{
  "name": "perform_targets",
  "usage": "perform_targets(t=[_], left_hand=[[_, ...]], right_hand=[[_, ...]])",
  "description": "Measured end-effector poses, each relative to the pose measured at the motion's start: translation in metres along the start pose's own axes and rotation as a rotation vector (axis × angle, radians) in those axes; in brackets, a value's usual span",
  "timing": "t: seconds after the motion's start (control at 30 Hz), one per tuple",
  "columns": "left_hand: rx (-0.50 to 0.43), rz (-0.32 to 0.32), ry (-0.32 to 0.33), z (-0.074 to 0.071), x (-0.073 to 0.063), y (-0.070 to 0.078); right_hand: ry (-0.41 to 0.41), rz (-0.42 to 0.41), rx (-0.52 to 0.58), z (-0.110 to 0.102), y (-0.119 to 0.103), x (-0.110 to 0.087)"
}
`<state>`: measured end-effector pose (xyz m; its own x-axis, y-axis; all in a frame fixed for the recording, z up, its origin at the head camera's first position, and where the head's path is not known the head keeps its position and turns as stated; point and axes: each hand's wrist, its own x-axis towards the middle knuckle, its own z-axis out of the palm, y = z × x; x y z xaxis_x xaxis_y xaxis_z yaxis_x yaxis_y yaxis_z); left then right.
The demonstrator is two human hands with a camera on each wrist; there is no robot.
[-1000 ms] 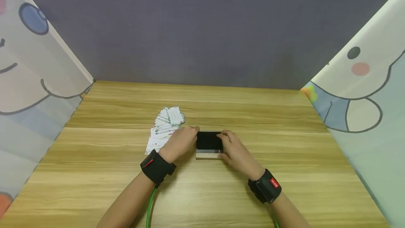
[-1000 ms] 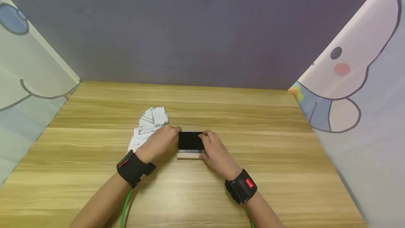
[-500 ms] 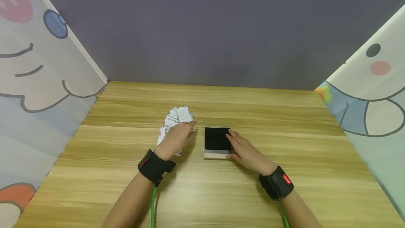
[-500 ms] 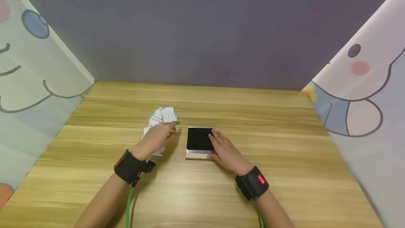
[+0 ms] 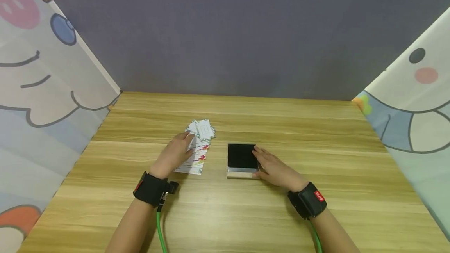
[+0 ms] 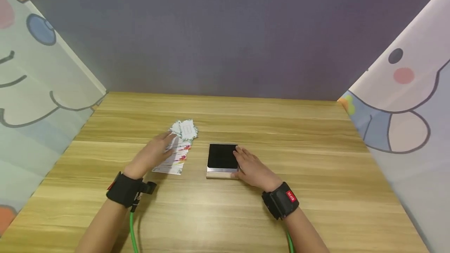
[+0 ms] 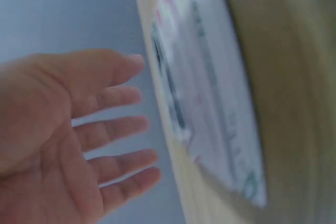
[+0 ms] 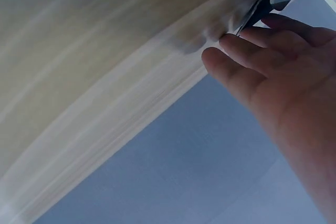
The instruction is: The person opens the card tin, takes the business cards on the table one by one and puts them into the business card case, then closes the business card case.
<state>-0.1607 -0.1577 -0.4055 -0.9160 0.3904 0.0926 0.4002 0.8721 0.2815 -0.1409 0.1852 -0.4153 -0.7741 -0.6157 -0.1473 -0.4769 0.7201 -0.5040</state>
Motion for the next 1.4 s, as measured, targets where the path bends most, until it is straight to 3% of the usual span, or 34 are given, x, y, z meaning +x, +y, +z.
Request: perform_targets(t=[0.23,0.5,0.73,0.83,0.93,1.0,1.23,1.4], left_hand=[[-0.007,0.042,-0.134,0.011,0.001,0.001],[0.05,0.138,-0.035,0.015,-0.002,0.004],[0.083,0.222,0.022,0.014,0.004,0.003],[0.047,0.17,-0.055,0.015,0.005,0.002],[0.006,0.072,-0.175,0.014,0.005,0.002],[-0.014,0.015,-0.219,0.014,0.004,0.002],[0.016,0.013,-0.121,0.014,0.002,0.002],[0.027,0.03,-0.118,0.014,0.001,0.0]], right_hand=[[-0.018,-0.003,0.016,0.002,-0.001,0.002],[-0.007,0.002,0.008,0.002,-0.002,0.002],[-0.008,0.005,0.02,0.004,0.001,0.001],[-0.002,0.009,0.021,0.005,0.002,0.001],[0.001,0.011,0.018,0.005,0.002,0.001],[-0.001,0.013,0.018,0.004,0.002,0.001],[0.002,0.019,0.016,0.004,0.003,0.0],[0.008,0.014,0.012,0.004,0.003,0.0]])
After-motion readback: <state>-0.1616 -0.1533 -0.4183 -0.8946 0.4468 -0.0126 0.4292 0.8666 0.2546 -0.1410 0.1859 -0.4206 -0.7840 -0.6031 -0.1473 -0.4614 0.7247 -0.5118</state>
